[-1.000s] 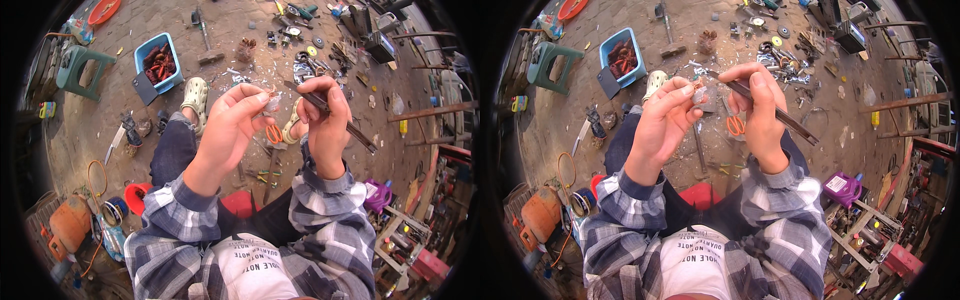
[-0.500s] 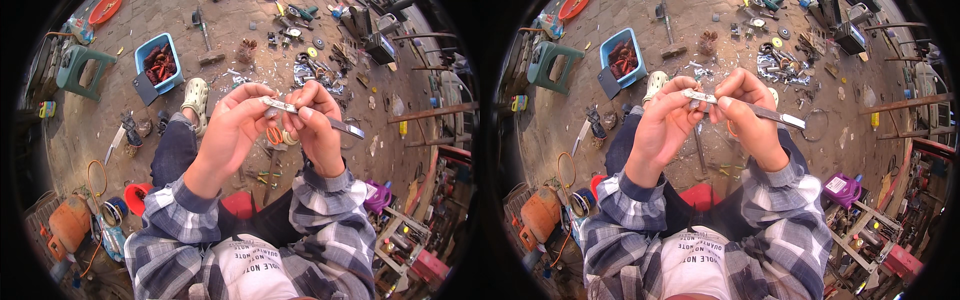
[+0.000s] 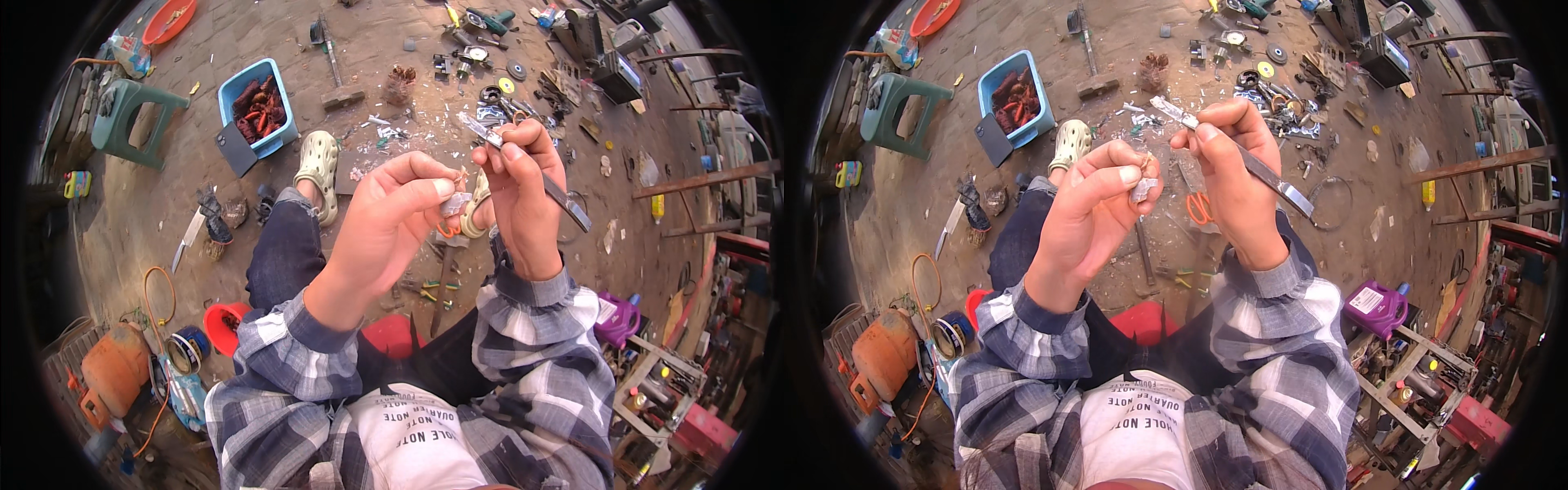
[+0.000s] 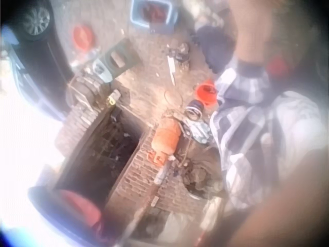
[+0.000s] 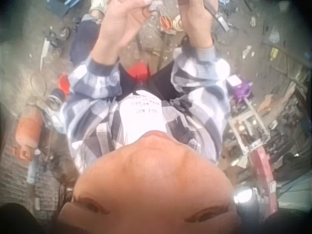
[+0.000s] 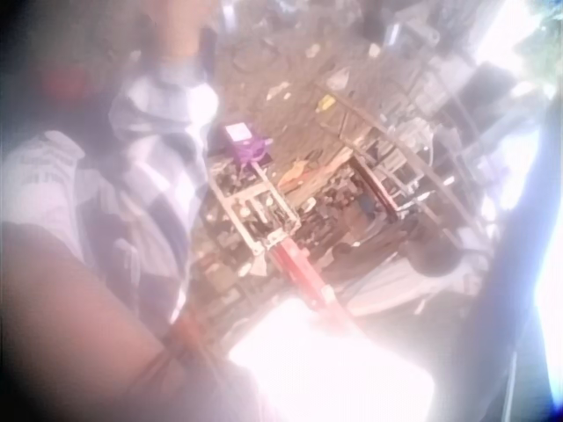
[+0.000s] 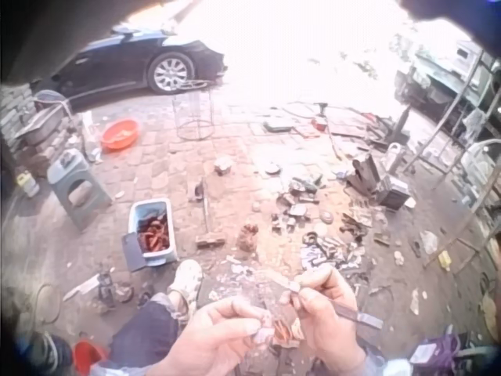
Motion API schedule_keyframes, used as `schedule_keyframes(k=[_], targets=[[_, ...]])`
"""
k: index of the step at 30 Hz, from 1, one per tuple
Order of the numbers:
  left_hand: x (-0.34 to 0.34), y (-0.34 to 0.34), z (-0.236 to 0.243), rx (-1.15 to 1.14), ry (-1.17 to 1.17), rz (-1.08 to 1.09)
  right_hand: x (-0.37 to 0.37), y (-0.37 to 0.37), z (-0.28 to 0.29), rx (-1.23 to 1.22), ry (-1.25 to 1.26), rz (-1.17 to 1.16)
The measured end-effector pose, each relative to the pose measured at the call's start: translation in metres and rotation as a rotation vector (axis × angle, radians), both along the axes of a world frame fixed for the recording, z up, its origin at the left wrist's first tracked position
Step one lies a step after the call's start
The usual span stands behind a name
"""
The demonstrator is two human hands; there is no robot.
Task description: The person sits on the ground and uses orange-handled shears to cut and shape a small metal piece. They repeatedly bend and trim the metal, occasionally using a metal file to refine the edges. The workspace is cluttered with tools and debris.
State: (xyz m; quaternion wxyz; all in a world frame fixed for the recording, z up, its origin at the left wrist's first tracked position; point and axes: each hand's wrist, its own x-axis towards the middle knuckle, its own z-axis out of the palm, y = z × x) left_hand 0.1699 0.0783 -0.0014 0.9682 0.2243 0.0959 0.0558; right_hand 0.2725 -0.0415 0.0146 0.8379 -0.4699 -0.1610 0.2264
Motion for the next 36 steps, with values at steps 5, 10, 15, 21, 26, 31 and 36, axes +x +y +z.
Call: schedule_keyframes(k=[5, 10, 15, 21, 26, 31, 36], targets=[[0.004, -0.002, 0.001, 0.010, 0.028, 0.069, -0.005, -0.006, -0.004, 0.013, -0.100, 0.203], [0.004, -0.003, 0.005, -0.002, 0.053, 0.124, -0.013, 0.001, 0.000, -0.052, -0.111, 0.211], [0.003, -0.001, 0.002, 0.016, -0.002, 0.104, -0.015, 0.002, 0.001, -0.035, -0.095, 0.207], [0.004, -0.003, -0.001, 0.047, 0.008, 0.132, -0.019, 0.001, -0.001, -0.071, -0.035, 0.169], [0.004, -0.001, -0.001, 0.084, -0.018, 0.131, -0.022, 0.002, -0.006, -0.017, -0.074, 0.148], [0.001, -0.009, 0.005, 0.072, -0.015, -0.063, -0.013, -0.002, -0.004, -0.158, -0.044, 0.069], [0.004, -0.012, 0.006, 0.053, -0.054, -0.019, -0.007, -0.005, 0.002, 0.179, 0.098, 0.107]])
